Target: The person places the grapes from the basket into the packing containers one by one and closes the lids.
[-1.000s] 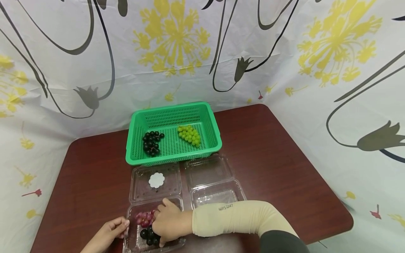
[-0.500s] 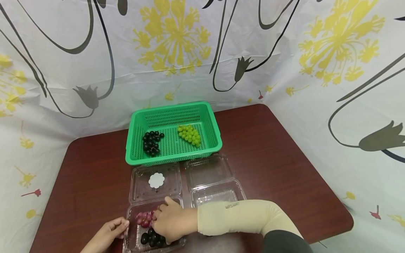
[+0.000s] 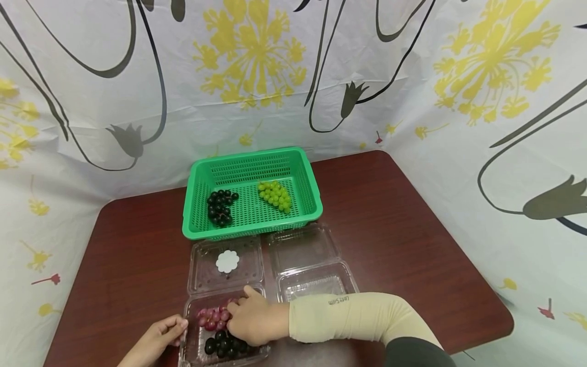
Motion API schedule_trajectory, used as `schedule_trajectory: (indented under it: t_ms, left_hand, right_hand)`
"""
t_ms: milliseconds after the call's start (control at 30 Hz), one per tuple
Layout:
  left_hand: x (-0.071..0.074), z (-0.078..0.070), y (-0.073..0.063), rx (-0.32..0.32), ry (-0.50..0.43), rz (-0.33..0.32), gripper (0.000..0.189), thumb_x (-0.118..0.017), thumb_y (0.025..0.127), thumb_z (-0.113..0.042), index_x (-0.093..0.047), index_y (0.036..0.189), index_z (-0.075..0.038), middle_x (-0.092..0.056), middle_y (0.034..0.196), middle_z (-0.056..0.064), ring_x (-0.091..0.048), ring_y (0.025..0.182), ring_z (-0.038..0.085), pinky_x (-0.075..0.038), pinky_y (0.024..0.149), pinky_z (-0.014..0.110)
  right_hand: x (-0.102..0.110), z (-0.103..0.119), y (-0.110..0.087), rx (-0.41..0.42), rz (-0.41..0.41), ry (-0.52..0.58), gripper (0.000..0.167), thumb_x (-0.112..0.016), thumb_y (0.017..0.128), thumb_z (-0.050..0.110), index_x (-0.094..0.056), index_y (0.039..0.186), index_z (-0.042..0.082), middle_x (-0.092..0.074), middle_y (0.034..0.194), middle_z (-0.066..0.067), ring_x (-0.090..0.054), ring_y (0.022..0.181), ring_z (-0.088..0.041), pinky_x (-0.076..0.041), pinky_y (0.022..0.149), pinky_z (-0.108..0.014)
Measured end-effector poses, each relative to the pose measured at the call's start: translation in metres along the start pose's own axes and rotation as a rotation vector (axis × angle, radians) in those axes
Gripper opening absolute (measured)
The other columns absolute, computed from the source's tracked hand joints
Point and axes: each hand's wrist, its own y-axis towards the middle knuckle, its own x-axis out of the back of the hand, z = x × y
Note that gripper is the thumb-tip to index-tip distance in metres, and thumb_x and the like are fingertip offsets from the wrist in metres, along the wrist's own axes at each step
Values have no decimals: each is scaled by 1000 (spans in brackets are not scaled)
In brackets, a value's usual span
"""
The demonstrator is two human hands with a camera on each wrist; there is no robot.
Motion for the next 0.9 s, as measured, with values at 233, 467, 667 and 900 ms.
schedule_trajectory:
  t_ms: [233,467,667,900]
  left_hand:
    - [0,-1,-2,-1,-12,-4,32,-46,103,-18,-51,88,10,-53,74,-10,-50,68,0,-45,64,20]
    - [-1,-2,-2,38,-6,-16,33,-47,102,-21,-53,87,8,-53,74,-9,-50,67,0,-45,65,20]
    - [0,-2,-2,33,-10,-8,33,-46,103,-20,-52,89,10,-53,75,-7,-50,66,1,-45,63,21]
    - [-3,-6,0,60,39,-41,33,-48,102,-24,-55,86,4,-53,72,-7,-49,64,2,-44,62,21]
  right_hand:
    - [-4,2,0,-20,-22,19,25,-80,72,34,-66,92,35,-57,102,14,-53,81,-4,-36,88,-31]
    - [-10,2,-2,-49,-41,48,24,-80,70,32,-64,87,34,-56,98,14,-50,76,-4,-35,88,-31]
    - [-9,1,-1,-42,-35,79,24,-80,71,34,-64,88,33,-58,105,13,-51,79,-4,-35,89,-31]
    - [-1,-2,-4,23,-8,7,32,-78,72,49,-65,97,34,-59,111,12,-56,89,-7,-39,84,-29]
